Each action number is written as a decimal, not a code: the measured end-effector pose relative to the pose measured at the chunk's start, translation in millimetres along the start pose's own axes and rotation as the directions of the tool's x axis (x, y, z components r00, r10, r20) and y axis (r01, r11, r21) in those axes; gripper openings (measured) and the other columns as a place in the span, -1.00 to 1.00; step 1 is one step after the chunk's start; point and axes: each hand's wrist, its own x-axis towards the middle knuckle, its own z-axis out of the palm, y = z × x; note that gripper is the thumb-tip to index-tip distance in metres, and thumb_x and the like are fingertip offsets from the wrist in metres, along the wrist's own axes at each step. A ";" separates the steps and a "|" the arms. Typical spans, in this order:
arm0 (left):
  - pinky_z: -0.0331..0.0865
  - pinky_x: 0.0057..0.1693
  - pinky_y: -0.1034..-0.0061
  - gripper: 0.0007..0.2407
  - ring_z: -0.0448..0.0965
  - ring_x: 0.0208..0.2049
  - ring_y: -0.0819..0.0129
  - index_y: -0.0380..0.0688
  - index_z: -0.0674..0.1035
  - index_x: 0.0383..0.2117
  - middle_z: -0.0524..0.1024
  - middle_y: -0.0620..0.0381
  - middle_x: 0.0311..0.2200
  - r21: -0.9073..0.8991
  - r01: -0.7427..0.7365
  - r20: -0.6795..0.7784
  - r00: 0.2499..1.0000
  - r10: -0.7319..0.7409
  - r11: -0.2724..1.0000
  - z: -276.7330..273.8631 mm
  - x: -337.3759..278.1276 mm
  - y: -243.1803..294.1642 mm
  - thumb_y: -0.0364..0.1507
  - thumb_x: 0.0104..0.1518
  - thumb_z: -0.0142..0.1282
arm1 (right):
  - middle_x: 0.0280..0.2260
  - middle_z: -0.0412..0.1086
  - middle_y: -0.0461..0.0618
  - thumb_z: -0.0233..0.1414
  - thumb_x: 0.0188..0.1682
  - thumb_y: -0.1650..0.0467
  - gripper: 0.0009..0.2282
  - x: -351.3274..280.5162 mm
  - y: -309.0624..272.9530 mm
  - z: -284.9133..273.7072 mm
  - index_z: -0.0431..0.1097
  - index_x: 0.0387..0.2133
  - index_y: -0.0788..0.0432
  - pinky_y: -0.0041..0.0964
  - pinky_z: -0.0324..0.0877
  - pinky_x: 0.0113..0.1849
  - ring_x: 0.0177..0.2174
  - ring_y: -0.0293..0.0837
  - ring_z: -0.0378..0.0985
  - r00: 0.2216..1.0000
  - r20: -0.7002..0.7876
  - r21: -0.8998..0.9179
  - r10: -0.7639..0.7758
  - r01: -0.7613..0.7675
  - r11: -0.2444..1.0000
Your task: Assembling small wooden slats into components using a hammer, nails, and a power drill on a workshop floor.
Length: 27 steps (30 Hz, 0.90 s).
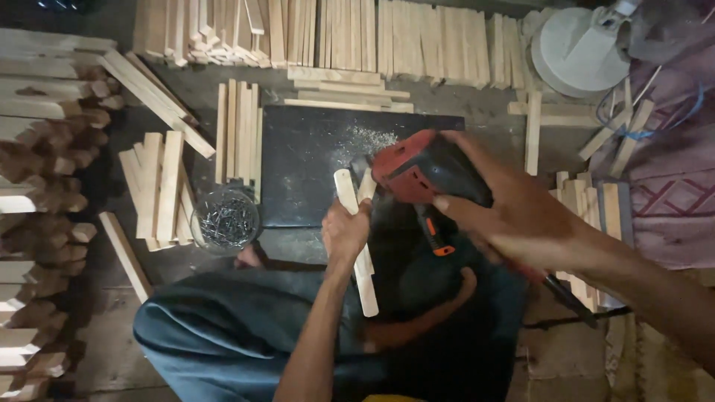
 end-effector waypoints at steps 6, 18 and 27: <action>0.43 0.06 -0.03 -0.54 0.61 0.00 -0.24 -0.16 0.56 0.04 0.65 -0.15 -0.06 0.006 0.010 -0.005 1.000 -0.010 1.000 4.1 9.3 -8.6 -0.07 0.18 0.06 | -0.68 0.44 0.24 0.04 0.03 0.31 -0.27 11.3 2.7 4.8 -0.05 0.52 -0.38 -0.02 0.36 -0.60 -0.76 0.06 0.42 0.998 -0.041 0.018 0.039 -0.038 0.999; 0.47 -0.04 0.03 -0.57 0.66 -0.11 -0.11 -0.17 0.59 -0.05 0.65 -0.07 -0.16 0.005 -0.045 -0.024 0.999 0.045 0.999 7.7 14.3 -13.2 -0.06 0.21 0.05 | -0.79 0.47 0.13 0.03 -0.01 0.26 -0.21 25.4 22.7 9.3 -0.18 0.55 -0.28 -0.09 0.49 -0.72 -0.84 0.00 0.49 0.999 -0.048 0.016 -0.025 0.026 1.000; 0.46 0.02 0.05 -0.52 0.65 -0.03 -0.17 -0.14 0.59 0.02 0.66 -0.11 -0.07 0.034 -0.073 -0.054 0.996 0.074 0.997 13.4 22.0 -21.2 -0.05 0.13 0.06 | -0.67 0.40 0.15 0.04 0.01 0.26 -0.30 38.4 33.3 26.3 -0.04 0.47 -0.28 -0.15 0.31 -0.72 -0.81 -0.05 0.34 0.995 -0.094 0.147 -0.030 0.044 0.988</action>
